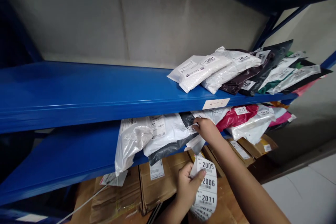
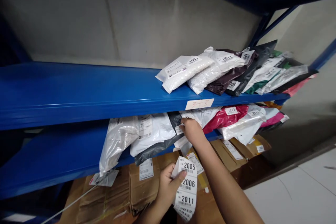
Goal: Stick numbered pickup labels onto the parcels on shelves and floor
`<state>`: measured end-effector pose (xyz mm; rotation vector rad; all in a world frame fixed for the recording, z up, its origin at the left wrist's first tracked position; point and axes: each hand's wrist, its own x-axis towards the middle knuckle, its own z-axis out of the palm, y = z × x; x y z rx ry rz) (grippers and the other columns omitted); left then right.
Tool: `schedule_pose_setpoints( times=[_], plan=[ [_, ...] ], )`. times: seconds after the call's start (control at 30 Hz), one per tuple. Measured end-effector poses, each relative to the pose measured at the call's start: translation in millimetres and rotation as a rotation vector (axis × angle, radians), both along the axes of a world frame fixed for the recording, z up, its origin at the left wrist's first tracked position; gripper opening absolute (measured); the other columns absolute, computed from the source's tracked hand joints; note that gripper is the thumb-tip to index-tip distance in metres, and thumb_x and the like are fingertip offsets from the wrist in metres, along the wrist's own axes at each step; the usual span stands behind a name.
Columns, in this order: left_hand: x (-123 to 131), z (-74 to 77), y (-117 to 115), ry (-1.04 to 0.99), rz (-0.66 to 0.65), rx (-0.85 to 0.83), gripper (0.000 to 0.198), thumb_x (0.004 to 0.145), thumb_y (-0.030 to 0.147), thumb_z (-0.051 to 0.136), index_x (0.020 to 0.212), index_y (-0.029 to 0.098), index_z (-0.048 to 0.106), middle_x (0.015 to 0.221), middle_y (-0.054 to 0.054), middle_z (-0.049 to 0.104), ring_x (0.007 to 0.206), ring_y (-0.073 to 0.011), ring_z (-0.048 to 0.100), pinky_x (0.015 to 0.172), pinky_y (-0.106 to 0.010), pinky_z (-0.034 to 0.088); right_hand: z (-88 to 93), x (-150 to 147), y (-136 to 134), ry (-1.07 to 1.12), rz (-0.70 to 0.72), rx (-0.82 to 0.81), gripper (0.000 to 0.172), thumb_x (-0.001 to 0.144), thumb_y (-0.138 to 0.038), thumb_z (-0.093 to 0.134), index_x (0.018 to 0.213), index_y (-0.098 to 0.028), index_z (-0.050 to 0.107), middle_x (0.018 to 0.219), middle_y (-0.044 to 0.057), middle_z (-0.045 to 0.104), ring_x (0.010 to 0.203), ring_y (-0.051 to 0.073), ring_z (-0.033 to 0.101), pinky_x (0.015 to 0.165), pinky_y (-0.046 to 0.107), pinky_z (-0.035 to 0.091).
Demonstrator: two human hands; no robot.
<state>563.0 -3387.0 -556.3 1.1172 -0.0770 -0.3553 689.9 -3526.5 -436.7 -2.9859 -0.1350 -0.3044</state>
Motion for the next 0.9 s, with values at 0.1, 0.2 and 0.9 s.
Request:
schedule_pose_setpoints(
  times=[0.1,0.2,0.9],
  plan=[
    [1.7,1.2,5.0,-0.022,0.017,0.034,0.038,0.076,0.048,0.072,0.075,0.011,0.062,0.063,0.002,0.054,0.057,-0.0072,0.041,0.053,-0.020,0.032,-0.3,-6.0,11.5,-0.012,-0.110,-0.159,0.016,0.088,-0.027,0.061,0.102,-0.018,0.062,0.088,0.011,0.070,0.080,0.025,0.067,0.062,0.029,0.038],
    [3.3,2.4,11.4,-0.018,0.024,0.034,0.039,0.078,0.050,0.069,0.078,0.012,0.062,0.065,0.001,0.056,0.059,-0.0082,0.045,0.054,-0.021,0.035,1.5,-10.8,17.9,-0.120,-0.268,-0.228,0.046,0.087,-0.035,0.064,0.124,-0.013,0.049,0.097,0.014,0.066,0.070,0.024,0.066,0.053,0.030,0.035],
    [34.4,1.8,35.7,0.160,0.322,-0.114,0.030,0.079,0.045,0.071,0.087,0.016,0.070,0.068,0.002,0.063,0.064,-0.0111,0.056,0.062,-0.021,0.045,-39.1,-87.5,57.5,0.103,0.119,0.993,0.024,0.087,-0.038,0.064,0.103,-0.021,0.066,0.074,-0.001,0.061,0.065,0.012,0.055,0.059,0.024,0.044]
  ],
)
